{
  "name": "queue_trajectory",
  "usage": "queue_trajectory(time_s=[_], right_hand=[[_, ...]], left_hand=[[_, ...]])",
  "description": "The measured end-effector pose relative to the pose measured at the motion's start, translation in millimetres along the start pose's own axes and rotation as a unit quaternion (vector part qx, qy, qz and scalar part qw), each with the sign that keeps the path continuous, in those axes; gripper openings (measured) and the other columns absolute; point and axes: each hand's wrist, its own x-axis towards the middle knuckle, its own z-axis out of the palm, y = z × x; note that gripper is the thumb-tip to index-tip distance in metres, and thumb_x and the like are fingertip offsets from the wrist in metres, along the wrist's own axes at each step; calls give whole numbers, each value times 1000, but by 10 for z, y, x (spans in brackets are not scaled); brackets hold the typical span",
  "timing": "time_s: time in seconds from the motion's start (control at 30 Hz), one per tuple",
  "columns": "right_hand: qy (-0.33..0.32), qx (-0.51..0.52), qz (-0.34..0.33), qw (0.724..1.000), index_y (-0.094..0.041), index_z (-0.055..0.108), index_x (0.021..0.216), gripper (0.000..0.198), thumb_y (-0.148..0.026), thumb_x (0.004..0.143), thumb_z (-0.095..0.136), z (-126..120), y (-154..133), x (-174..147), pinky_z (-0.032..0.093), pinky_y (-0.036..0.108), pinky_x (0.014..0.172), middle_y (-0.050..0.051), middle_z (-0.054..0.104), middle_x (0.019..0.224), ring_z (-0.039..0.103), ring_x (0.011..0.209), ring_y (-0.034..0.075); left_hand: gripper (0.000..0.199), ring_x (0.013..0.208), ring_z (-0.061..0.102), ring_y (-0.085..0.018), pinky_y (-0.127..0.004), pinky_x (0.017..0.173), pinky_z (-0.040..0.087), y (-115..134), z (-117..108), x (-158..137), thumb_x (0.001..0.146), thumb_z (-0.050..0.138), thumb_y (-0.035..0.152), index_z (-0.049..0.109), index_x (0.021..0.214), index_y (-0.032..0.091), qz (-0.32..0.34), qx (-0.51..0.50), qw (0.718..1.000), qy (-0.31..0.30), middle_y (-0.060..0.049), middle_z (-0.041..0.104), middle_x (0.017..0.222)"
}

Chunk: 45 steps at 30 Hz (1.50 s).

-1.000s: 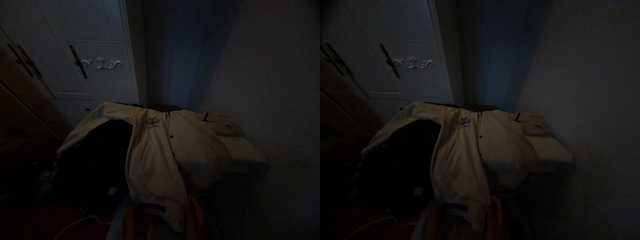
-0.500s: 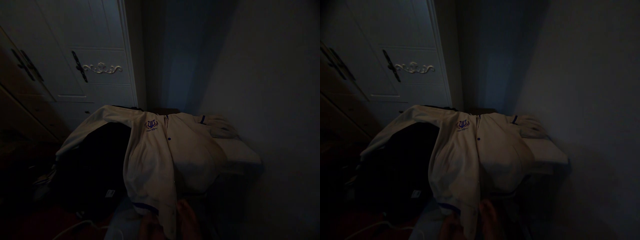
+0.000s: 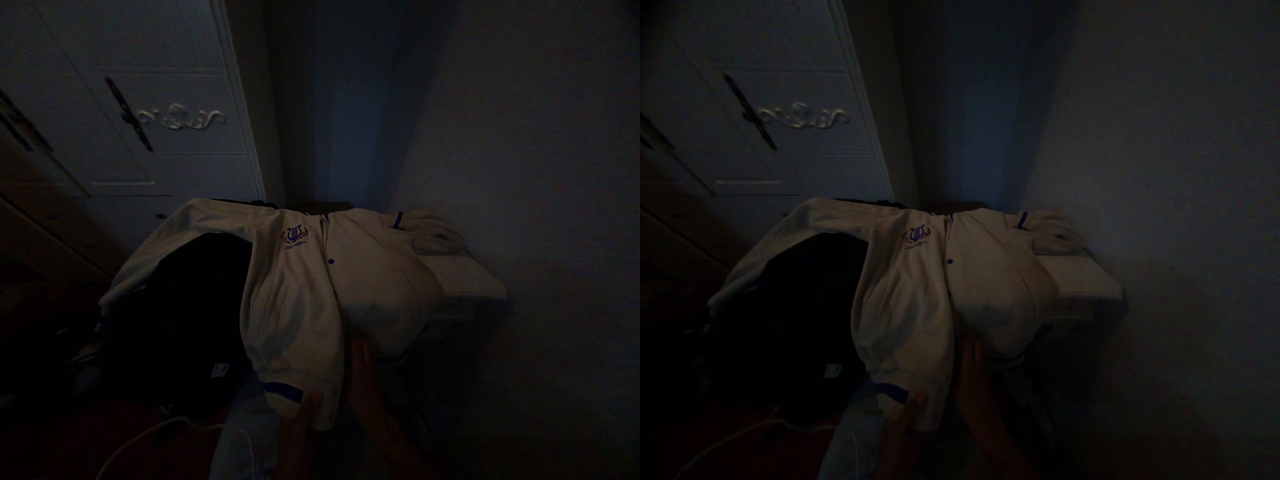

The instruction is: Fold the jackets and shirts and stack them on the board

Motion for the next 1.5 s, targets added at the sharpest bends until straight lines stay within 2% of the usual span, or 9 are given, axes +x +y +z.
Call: queue_trajectory(time_s=[0.2,0.43,0.6,0.83,1.1,1.17,1.27,1.43,1.5], right_hand=[[59,-205,-54,976,-23,13,157,71,-13,92,41,190,33,42,38,59,100,22,36,148,35,136,37],[110,-246,-124,955,-19,29,152,56,-13,97,33,251,516,154,39,52,102,21,44,141,36,135,31],[36,-305,-185,933,-17,43,145,53,-8,93,37,146,618,172,36,52,104,22,46,142,37,135,31],[-93,-334,-275,897,-19,48,142,55,-6,88,50,-60,619,228,25,59,108,21,39,150,29,140,36],[-120,-132,-277,944,-18,71,102,25,-22,94,48,-367,608,271,48,41,93,13,71,103,62,102,23],[-88,-51,-242,965,-20,72,96,22,-29,93,52,-568,455,195,51,38,87,10,72,95,65,92,22],[56,109,-35,992,-19,70,95,27,-42,89,58,-946,151,123,52,31,72,5,71,85,65,77,19],[304,369,253,841,-20,65,106,40,-53,84,60,-1463,-401,55,53,32,76,3,70,94,66,86,18],[291,374,229,850,-24,64,110,36,-52,88,55,-1520,-594,-87,54,34,80,3,70,98,67,90,19]], left_hand=[[27,87,72,-24,-35,81,59,202,66,-34,73,73,17,67,100,16,-34,-70,997,28,-9,75,98],[16,78,74,-22,-33,78,61,517,150,-200,79,63,7,67,94,11,-97,-187,977,16,-9,75,83],[16,76,73,-20,-28,71,61,627,190,-243,79,62,5,67,93,12,-96,-198,975,14,-7,75,83],[25,84,72,-17,-28,79,59,549,221,-185,74,69,5,68,98,13,-13,-164,986,-3,-5,75,93],[47,113,63,-23,-39,106,44,470,195,-227,70,80,25,65,113,18,126,0,992,-16,-9,70,115],[47,115,62,-24,-39,107,43,464,195,-244,71,79,29,65,114,17,160,68,985,5,-9,70,115],[45,114,62,-25,-38,103,45,459,217,-298,73,77,34,66,113,15,188,120,974,26,-10,70,114],[46,107,65,-26,-36,92,50,431,340,-491,76,72,45,66,109,13,166,108,975,103,-12,70,114],[46,99,68,-27,-36,83,52,401,407,-585,73,74,46,67,104,12,135,118,978,109,-13,72,106]])
